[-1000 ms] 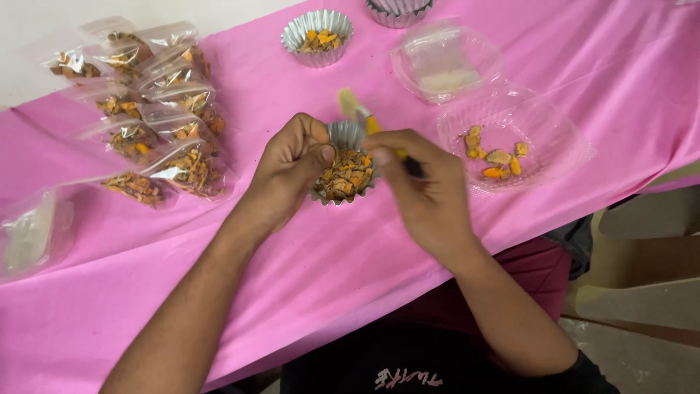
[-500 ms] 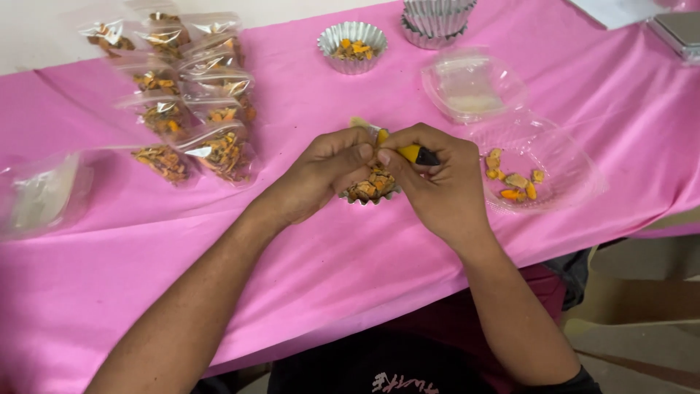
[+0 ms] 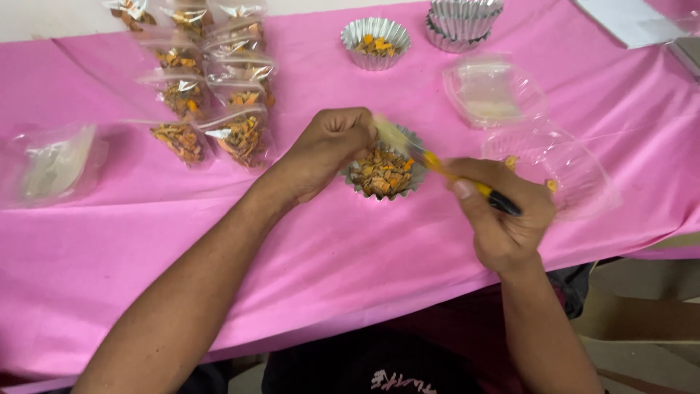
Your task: Cleaning and sorting dried tea leaves or herbs using a small brush inside a metal cupcake liner on a workspace.
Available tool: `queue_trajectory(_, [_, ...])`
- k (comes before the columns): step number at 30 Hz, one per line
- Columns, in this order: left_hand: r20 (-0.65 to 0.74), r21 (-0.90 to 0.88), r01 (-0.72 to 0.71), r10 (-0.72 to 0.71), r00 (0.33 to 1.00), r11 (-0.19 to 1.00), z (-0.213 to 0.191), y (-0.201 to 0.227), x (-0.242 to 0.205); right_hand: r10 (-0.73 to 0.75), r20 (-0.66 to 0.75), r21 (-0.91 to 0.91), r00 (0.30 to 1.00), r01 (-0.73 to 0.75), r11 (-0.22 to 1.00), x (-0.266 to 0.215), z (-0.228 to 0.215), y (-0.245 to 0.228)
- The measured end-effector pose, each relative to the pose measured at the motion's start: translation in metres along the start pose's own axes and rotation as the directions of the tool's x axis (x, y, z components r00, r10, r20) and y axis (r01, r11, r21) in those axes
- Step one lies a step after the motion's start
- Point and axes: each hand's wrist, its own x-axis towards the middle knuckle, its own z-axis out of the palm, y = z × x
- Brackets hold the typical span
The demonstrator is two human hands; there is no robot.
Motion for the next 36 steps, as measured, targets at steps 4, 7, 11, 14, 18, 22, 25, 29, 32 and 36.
queue_trajectory(4, [-0.023, -0.057, 0.037, -0.038, 0.999, 0.998, 0.005, 0.008, -0.001, -0.033, -0.134, -0.005, 0.99, 0.033, 0.999, -0.004, -0.009, -0.008])
queue_trajectory(7, [-0.023, -0.08, 0.045, -0.047, 0.999, 0.996, 0.006, 0.009, -0.004, -0.034, -0.112, -0.041, 0.993, 0.029, 0.999, -0.007, -0.001, -0.007])
queue_trajectory(11, [-0.069, 0.021, 0.031, -0.03, 0.997, 0.999, -0.005, -0.004, 0.012, -0.073, -0.085, -0.074, 0.994, 0.067, 0.995, -0.002, 0.001, -0.004])
queue_trajectory(14, [-0.089, 0.052, 0.037, -0.032, 0.995, 0.998, -0.003, -0.009, 0.006, -0.095, -0.094, -0.081, 0.991, 0.087, 0.993, -0.005, 0.011, -0.007])
queue_trajectory(18, [-0.114, 0.064, 0.036, -0.028, 0.993, 0.997, -0.004, -0.012, 0.01, -0.076, -0.013, -0.09, 0.997, 0.074, 0.993, -0.015, 0.007, 0.006])
queue_trajectory(22, [-0.102, 0.078, 0.011, -0.003, 0.995, 0.997, 0.008, 0.004, 0.001, -0.13, -0.137, -0.121, 0.982, 0.113, 0.986, -0.011, 0.014, -0.004])
queue_trajectory(25, [-0.07, 0.132, 0.004, 0.005, 0.998, 0.991, 0.005, -0.004, 0.005, -0.125, -0.019, -0.099, 0.992, 0.122, 0.988, -0.013, 0.007, 0.004])
queue_trajectory(29, [-0.04, 0.164, -0.035, 0.042, 0.998, 0.986, 0.008, 0.003, 0.001, -0.098, -0.187, -0.107, 0.977, 0.079, 0.991, 0.0, 0.003, 0.001])
queue_trajectory(32, [0.077, 0.43, -0.194, 0.178, 0.981, 0.882, 0.019, 0.017, -0.015, -0.003, -0.097, -0.158, 0.995, -0.013, 0.987, 0.018, 0.014, 0.001])
queue_trajectory(36, [0.374, 0.729, -0.576, 0.49, 0.787, 0.37, 0.033, 0.006, -0.024, 0.198, 0.111, -0.146, 0.974, -0.181, 0.973, 0.029, 0.026, 0.009])
